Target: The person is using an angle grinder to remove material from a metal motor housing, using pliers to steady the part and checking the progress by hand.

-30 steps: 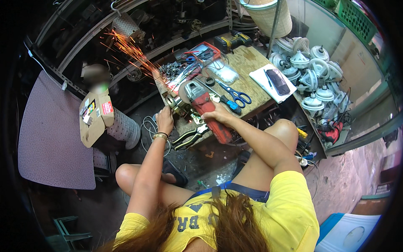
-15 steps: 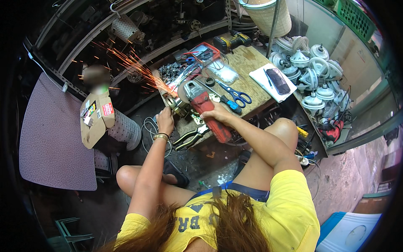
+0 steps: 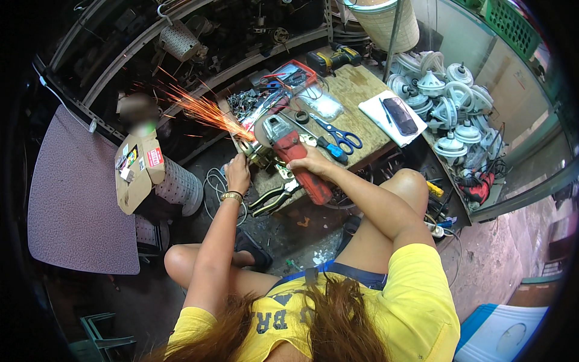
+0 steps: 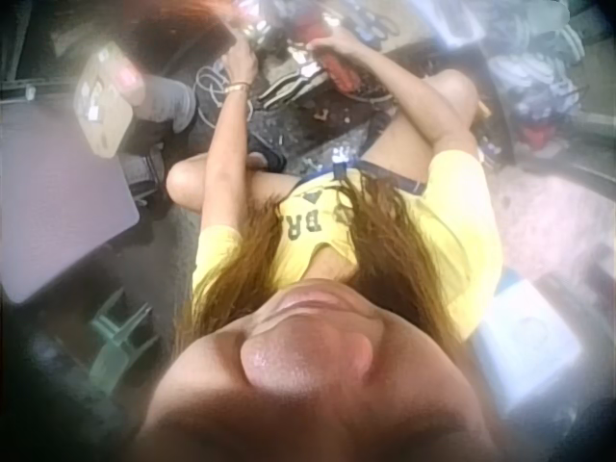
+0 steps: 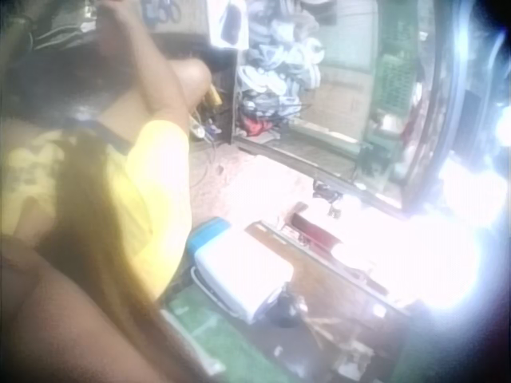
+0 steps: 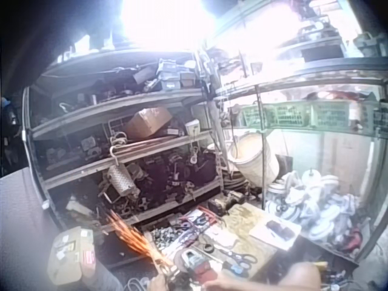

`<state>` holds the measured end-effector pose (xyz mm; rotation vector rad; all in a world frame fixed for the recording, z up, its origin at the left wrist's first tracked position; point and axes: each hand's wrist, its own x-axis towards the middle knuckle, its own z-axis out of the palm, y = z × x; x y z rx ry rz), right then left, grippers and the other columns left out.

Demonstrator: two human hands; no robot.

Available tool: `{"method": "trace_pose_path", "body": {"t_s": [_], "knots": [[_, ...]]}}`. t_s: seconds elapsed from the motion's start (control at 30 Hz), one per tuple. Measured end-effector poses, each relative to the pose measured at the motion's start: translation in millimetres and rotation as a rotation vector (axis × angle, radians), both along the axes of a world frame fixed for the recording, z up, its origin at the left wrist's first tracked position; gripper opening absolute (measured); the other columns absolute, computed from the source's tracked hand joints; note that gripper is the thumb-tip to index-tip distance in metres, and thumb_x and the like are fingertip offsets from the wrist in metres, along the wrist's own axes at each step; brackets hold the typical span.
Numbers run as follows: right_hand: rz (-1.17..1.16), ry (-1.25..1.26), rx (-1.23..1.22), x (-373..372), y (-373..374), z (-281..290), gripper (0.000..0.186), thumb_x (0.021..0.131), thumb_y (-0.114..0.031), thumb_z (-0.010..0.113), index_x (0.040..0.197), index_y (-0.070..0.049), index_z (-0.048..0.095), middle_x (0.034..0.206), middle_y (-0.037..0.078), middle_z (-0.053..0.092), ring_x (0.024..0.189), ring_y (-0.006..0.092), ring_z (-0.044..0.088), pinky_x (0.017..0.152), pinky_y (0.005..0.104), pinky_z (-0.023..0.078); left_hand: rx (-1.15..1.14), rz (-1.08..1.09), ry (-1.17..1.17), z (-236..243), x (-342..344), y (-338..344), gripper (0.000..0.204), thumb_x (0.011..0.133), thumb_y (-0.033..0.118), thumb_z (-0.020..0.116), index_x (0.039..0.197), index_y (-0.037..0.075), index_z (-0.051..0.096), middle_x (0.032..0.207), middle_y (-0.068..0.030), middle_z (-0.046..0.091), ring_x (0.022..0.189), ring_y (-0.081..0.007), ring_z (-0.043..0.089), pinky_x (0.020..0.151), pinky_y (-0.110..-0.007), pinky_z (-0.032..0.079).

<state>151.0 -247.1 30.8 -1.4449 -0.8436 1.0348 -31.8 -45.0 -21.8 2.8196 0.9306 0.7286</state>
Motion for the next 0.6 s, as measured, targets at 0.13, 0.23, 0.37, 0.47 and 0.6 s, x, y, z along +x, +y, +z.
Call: {"method": "trace_pose_path", "body": {"t_s": [0.13, 0.23, 0.37, 0.47, 0.6], "knots": [[0.003, 0.005, -0.006, -3.0, 0.7, 4.1, 0.071, 0.065, -0.025, 0.078, 0.127, -0.005, 0.05, 0.11, 0.008, 0.059, 0.096, 0.0178, 0.056, 0.086, 0.0321, 0.047, 0.009, 0.005, 0.005, -1.3, -2.5, 1.0, 0.013, 0.092, 0.021, 0.052, 0.09, 0.008, 0.056, 0.088, -0.0098, 0.062, 0.085, -0.0304, 0.059, 0.071, -0.044, 0.037], [-0.011, -0.004, 0.014, -2.9, 1.1, 2.2, 0.071, 0.065, -0.026, 0.079, 0.126, -0.005, 0.05, 0.109, 0.008, 0.06, 0.096, 0.0182, 0.057, 0.085, 0.0324, 0.047, 0.012, 0.011, 0.022, -1.2, -1.3, 0.8, 0.014, 0.092, 0.021, 0.052, 0.09, 0.008, 0.056, 0.089, -0.0096, 0.062, 0.085, -0.0301, 0.059, 0.071, -0.044, 0.037], [-0.005, -0.025, 0.023, -0.7, 2.0, -2.0, 0.073, 0.066, -0.025, 0.077, 0.13, -0.005, 0.048, 0.113, 0.008, 0.059, 0.099, 0.0175, 0.056, 0.088, 0.0317, 0.046, 0.017, 0.018, 0.034, 0.1, -1.2, 0.1, 0.014, 0.092, 0.021, 0.052, 0.091, 0.008, 0.056, 0.09, -0.0093, 0.063, 0.086, -0.0297, 0.059, 0.071, -0.044, 0.037], [-0.004, -0.045, 0.021, 0.7, 1.6, -2.9, 0.074, 0.066, -0.025, 0.078, 0.13, -0.005, 0.048, 0.114, 0.009, 0.059, 0.1, 0.0176, 0.055, 0.089, 0.0316, 0.045, 0.011, 0.021, 0.039, 1.1, 0.0, -1.3, 0.015, 0.092, 0.022, 0.052, 0.091, 0.008, 0.056, 0.091, -0.0096, 0.063, 0.085, -0.0298, 0.059, 0.072, -0.044, 0.037], [0.007, -0.077, -0.004, -5.2, 2.8, 5.4, 0.075, 0.065, -0.025, 0.078, 0.131, -0.005, 0.048, 0.116, 0.009, 0.059, 0.101, 0.0177, 0.055, 0.089, 0.0314, 0.045, 0.0, 0.029, 0.042, 1.0, -4.2, 0.2, 0.015, 0.093, 0.022, 0.051, 0.091, 0.008, 0.056, 0.091, -0.0101, 0.063, 0.086, -0.0304, 0.059, 0.072, -0.045, 0.037]]}}
